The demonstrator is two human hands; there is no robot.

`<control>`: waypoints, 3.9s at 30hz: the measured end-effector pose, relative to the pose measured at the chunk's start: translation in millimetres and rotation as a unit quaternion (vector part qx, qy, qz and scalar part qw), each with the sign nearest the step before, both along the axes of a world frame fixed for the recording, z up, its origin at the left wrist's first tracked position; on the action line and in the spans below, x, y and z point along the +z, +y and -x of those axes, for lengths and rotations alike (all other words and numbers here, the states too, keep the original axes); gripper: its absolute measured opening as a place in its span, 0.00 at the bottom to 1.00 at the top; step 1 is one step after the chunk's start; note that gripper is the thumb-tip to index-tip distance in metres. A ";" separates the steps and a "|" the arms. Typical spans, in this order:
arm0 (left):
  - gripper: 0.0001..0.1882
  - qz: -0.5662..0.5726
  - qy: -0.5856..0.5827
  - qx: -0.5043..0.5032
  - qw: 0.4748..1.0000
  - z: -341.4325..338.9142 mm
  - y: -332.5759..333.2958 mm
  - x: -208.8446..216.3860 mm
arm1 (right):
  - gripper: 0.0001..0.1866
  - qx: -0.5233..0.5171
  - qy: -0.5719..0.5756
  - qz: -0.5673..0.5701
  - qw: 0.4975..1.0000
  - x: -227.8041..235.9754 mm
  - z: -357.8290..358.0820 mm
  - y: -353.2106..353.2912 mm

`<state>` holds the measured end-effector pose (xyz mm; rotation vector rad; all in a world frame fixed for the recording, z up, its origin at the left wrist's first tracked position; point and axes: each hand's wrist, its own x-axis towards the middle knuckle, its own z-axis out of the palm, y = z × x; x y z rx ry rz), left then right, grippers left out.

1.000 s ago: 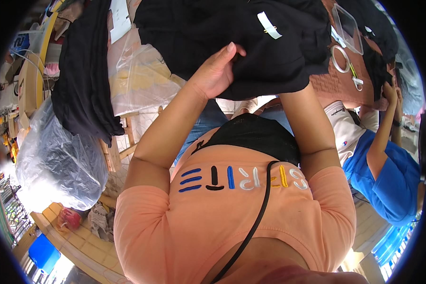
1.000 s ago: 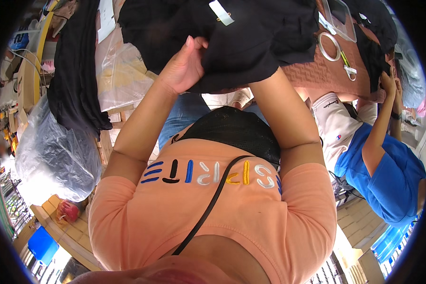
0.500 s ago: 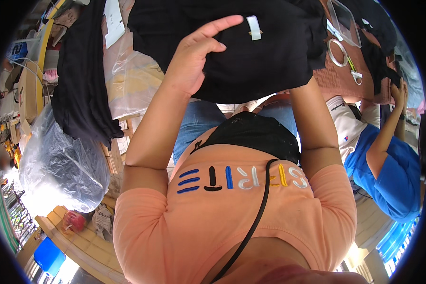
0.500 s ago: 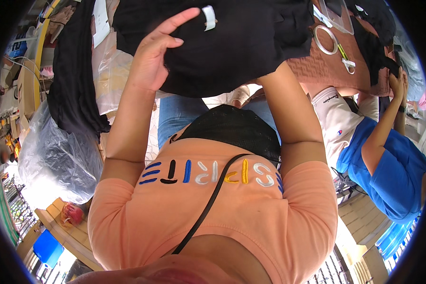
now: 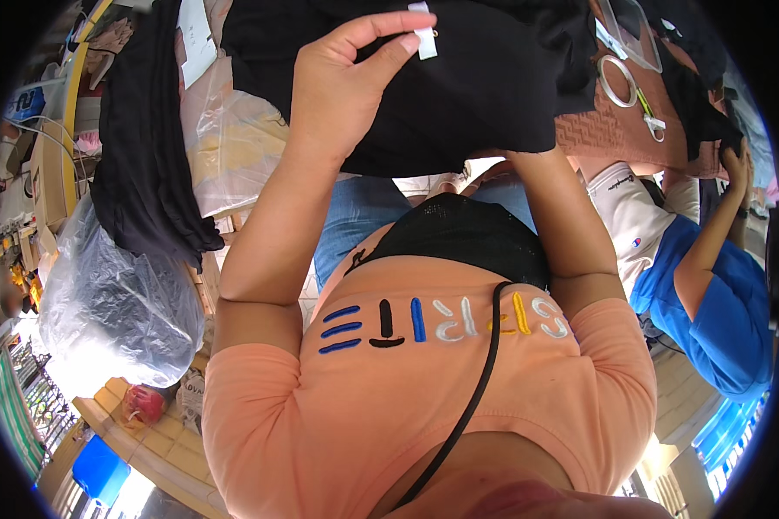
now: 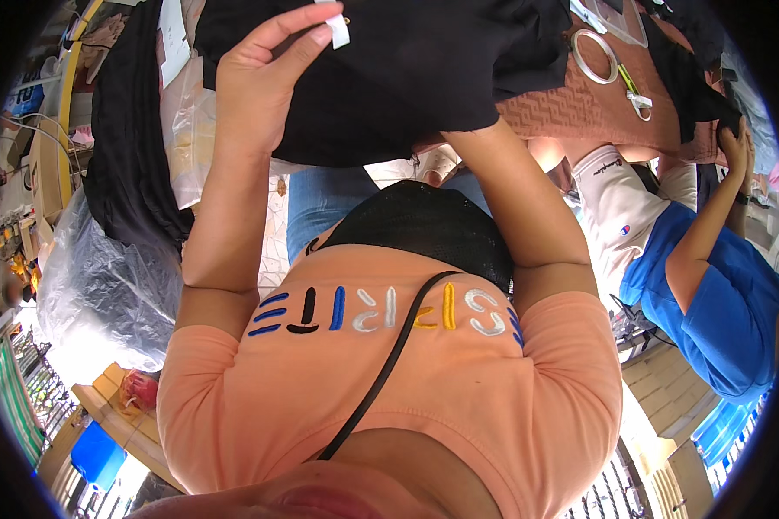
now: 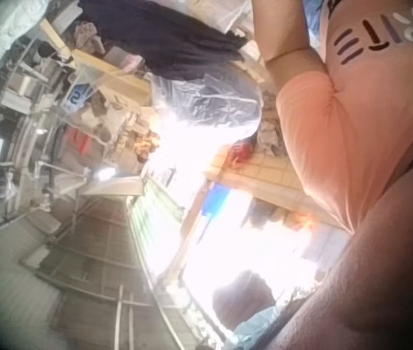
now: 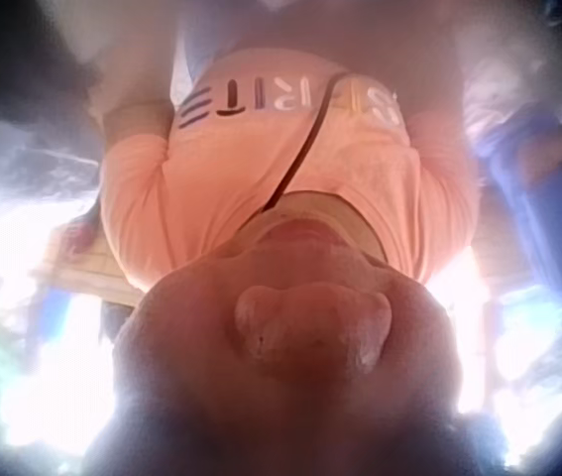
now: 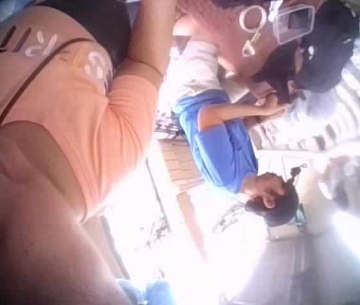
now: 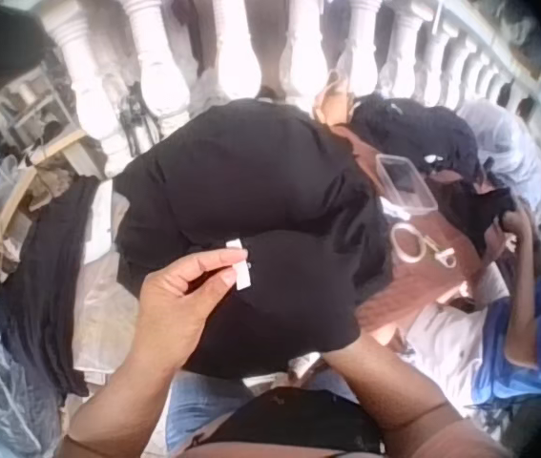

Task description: The person places a paper template on a black garment, aligns it, and then applies a small white adhesive label to the fabric by hand.

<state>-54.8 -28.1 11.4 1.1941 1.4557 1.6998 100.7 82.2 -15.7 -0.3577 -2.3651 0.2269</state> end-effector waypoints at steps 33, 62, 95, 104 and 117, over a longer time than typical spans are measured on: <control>0.11 0.094 -0.071 -0.023 0.993 11.4 -5.8 4.7 | 0.09 0.019 0.027 0.019 0.999 2.2 6.7 -2.9; 0.10 0.104 -0.133 -0.045 0.985 19.2 -7.1 8.2 | 0.11 -0.001 0.029 0.029 0.999 -2.9 6.8 -3.7; 0.11 0.183 -0.021 -0.121 0.975 33.7 24.0 -14.4 | 0.15 -0.005 -0.314 0.186 0.931 12.1 -74.0 -35.5; 0.13 0.205 -0.123 -0.112 0.964 8.2 14.6 -64.7 | 0.06 0.069 -0.024 0.164 0.984 7.9 -24.7 -10.5; 0.12 0.188 -0.064 -0.104 0.975 8.1 13.9 -54.6 | 0.01 0.021 0.110 0.297 0.948 -3.2 -10.0 -15.8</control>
